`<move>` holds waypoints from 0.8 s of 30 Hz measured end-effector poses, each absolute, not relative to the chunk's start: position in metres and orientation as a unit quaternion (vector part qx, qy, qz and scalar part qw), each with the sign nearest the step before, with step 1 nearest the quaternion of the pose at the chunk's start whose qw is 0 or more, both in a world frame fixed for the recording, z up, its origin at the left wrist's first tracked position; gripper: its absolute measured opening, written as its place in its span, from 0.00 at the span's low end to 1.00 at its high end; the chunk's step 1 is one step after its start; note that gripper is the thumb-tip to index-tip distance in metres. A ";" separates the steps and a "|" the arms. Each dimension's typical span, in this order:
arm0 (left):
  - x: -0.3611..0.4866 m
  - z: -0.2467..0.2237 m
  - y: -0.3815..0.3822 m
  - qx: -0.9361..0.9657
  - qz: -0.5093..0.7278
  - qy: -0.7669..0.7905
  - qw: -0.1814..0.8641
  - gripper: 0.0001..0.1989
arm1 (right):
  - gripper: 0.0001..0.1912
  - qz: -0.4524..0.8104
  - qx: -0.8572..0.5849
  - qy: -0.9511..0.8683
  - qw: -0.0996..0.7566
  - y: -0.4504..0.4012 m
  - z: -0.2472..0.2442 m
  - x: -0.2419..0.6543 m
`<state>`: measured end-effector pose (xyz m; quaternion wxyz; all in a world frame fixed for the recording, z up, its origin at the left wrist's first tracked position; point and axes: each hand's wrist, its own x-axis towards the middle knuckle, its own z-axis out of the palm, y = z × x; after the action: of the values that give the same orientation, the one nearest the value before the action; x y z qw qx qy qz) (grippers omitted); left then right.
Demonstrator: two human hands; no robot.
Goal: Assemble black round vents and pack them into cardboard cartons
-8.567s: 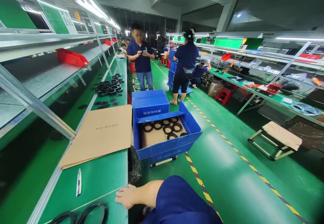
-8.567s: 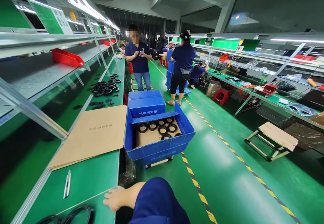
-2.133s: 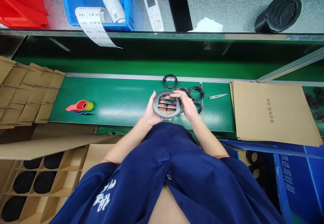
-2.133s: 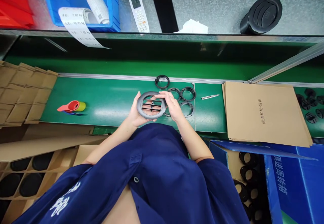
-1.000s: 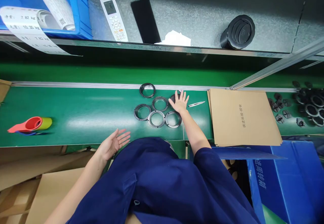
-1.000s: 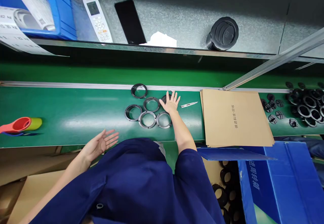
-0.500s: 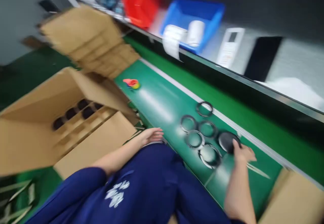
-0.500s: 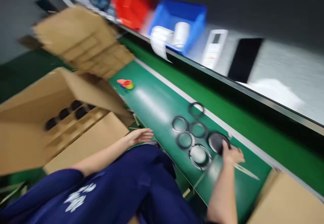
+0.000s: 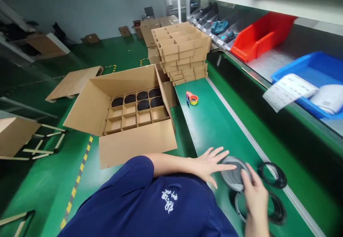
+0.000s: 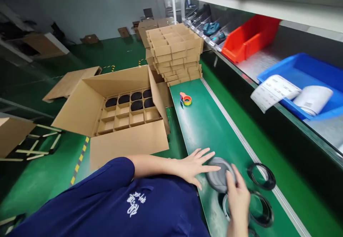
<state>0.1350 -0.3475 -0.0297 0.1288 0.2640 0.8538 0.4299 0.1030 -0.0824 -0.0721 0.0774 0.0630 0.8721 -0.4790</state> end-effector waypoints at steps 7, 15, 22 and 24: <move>0.183 -0.038 -0.532 0.056 0.365 0.925 0.088 0.54 | 0.43 -0.599 -0.087 0.729 0.322 -0.348 -0.063 0.110; 0.230 -0.075 -0.844 -0.511 0.219 0.827 -0.087 0.51 | 0.32 -0.527 -0.123 0.716 0.441 -0.444 -0.065 0.112; 0.227 -0.128 -0.953 -0.543 0.211 0.812 0.032 0.52 | 0.30 -0.499 -0.025 0.747 0.438 -0.428 -0.089 0.133; 0.226 -0.136 -0.956 -0.532 0.218 0.816 0.056 0.52 | 0.30 -0.500 0.003 0.754 0.426 -0.418 -0.095 0.132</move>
<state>0.2257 -0.9561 -0.1364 0.0564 -0.5320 0.8164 0.2176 0.1323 -0.4184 -0.0949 0.4262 0.0028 0.7541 -0.4996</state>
